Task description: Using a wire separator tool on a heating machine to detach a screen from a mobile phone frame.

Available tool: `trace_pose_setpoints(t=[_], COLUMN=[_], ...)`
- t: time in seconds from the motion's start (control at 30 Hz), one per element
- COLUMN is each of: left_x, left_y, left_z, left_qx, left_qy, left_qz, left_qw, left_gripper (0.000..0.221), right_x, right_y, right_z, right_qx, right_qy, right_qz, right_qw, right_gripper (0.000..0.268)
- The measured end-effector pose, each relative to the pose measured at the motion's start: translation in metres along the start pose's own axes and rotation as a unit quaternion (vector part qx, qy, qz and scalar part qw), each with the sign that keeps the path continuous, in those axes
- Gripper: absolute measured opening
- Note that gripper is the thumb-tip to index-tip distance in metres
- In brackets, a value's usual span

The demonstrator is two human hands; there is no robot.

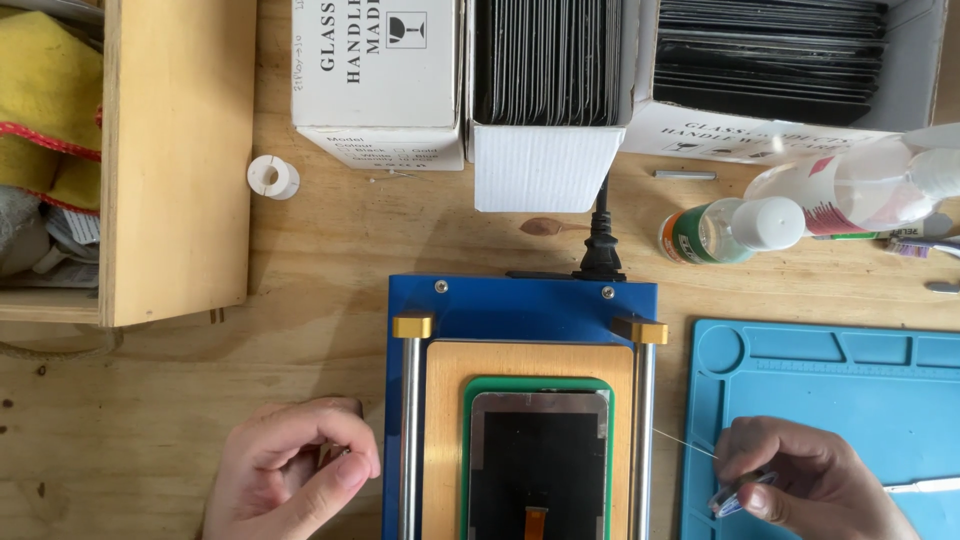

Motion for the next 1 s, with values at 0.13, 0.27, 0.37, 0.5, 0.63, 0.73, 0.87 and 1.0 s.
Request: trace_pose_setpoints(t=[0.13, 0.27, 0.37, 0.5, 0.63, 0.73, 0.87, 1.0], left_x=[-0.003, -0.004, -0.004, 0.000, 0.003, 0.000, -0.001, -0.002], left_y=[-0.002, -0.002, -0.004, -0.007, -0.008, -0.007, -0.008, -0.006], left_z=[-0.007, -0.010, -0.016, -0.018, -0.019, -0.014, -0.012, -0.009], left_qx=[-0.018, -0.096, -0.129, -0.060, -0.024, -0.022, -0.013, -0.006], left_qy=[-0.029, -0.027, -0.054, -0.139, -0.114, -0.084, -0.060, -0.052], left_qz=[0.006, 0.005, 0.020, 0.049, 0.006, 0.000, 0.012, 0.011], left_qw=[0.999, 0.995, 0.990, 0.987, 0.993, 0.996, 0.998, 0.999], left_gripper=[0.032, 0.037, 0.039, 0.040, 0.043, 0.038, 0.041, 0.040], right_x=[0.001, -0.006, -0.016, -0.024, -0.018, -0.018, -0.020, -0.022], right_y=[0.001, 0.008, 0.014, 0.013, 0.007, 0.004, 0.005, 0.008], right_z=[0.002, -0.006, -0.018, -0.022, -0.009, -0.005, -0.002, -0.003], right_qx=[-0.009, 0.019, 0.045, 0.040, 0.027, 0.021, 0.041, 0.048], right_qy=[-0.011, 0.006, 0.004, 0.009, 0.011, 0.015, 0.034, 0.037], right_qz=[0.007, -0.011, -0.022, -0.015, -0.009, 0.021, -0.002, -0.038], right_qw=[1.000, 1.000, 0.999, 0.999, 1.000, 0.999, 0.999, 0.997], right_gripper=[0.018, 0.014, 0.012, 0.012, 0.011, 0.013, 0.014, 0.017])
Point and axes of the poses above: each hand's wrist, its own y-axis away from the middle knuckle, its own x-axis out of the palm, z = x × y, the point moved 3 cm from there along -y, towards the middle knuckle, and after that the axes turned 6 degrees about y, right-handed, at the moved point
